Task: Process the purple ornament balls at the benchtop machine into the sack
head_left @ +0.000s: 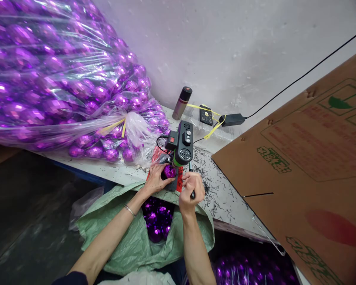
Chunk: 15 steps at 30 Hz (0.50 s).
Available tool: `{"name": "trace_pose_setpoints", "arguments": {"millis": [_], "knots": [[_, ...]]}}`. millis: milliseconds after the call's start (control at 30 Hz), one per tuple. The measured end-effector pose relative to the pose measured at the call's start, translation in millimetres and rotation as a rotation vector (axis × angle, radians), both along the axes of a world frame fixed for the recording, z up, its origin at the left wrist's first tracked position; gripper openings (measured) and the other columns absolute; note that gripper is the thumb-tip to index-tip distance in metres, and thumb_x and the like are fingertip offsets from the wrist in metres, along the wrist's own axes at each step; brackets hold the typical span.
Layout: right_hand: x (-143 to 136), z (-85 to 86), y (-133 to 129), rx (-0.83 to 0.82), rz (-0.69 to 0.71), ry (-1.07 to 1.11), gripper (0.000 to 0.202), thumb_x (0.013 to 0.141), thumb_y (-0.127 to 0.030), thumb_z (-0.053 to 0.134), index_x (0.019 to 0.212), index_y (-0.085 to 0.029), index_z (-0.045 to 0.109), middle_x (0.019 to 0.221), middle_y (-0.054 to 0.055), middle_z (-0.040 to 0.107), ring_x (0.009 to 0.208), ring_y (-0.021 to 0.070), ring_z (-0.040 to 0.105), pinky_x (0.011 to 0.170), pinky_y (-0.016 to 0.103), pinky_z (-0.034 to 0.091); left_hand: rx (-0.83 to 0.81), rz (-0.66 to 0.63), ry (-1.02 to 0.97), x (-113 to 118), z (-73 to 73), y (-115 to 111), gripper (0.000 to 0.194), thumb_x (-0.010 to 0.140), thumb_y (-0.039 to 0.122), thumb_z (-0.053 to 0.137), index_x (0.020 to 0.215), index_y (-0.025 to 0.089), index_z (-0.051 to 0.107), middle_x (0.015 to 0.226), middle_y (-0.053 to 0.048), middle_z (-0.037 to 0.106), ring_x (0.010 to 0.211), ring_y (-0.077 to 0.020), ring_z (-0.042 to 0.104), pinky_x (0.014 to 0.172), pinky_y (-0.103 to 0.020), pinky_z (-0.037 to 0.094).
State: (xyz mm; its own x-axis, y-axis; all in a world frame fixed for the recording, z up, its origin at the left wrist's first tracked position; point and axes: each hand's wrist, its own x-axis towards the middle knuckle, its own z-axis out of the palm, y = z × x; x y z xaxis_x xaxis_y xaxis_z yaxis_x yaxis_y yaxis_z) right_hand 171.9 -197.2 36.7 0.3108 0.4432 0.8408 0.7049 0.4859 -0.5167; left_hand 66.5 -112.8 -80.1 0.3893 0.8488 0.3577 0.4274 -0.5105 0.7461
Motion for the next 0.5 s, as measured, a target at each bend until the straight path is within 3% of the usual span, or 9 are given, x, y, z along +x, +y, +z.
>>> {"name": "trace_pose_setpoints", "arguments": {"millis": [300, 500], "knots": [[5, -36.7, 4, 0.043, 0.010, -0.090, 0.030, 0.100, -0.017, 0.038, 0.074, -0.022, 0.052, 0.071, 0.000, 0.058, 0.065, 0.0134, 0.059, 0.061, 0.029, 0.047, -0.007, -0.001, 0.005, -1, 2.2, 1, 0.059, 0.081, 0.047, 0.077, 0.131, 0.021, 0.062, 0.123, -0.012, 0.071, 0.118, -0.0331, 0.065, 0.105, -0.051, 0.047], [5, -43.5, 7, 0.052, -0.041, -0.099, 0.033, 0.104, -0.023, 0.035, 0.074, -0.022, 0.049, 0.073, 0.000, 0.056, 0.065, 0.0124, 0.059, 0.063, 0.029, 0.048, 0.006, -0.001, 0.005, -1, 2.0, 1, 0.059, 0.081, 0.047, 0.078, 0.131, 0.021, 0.062, 0.122, -0.012, 0.071, 0.117, -0.0330, 0.065, 0.106, -0.052, 0.047]]}}
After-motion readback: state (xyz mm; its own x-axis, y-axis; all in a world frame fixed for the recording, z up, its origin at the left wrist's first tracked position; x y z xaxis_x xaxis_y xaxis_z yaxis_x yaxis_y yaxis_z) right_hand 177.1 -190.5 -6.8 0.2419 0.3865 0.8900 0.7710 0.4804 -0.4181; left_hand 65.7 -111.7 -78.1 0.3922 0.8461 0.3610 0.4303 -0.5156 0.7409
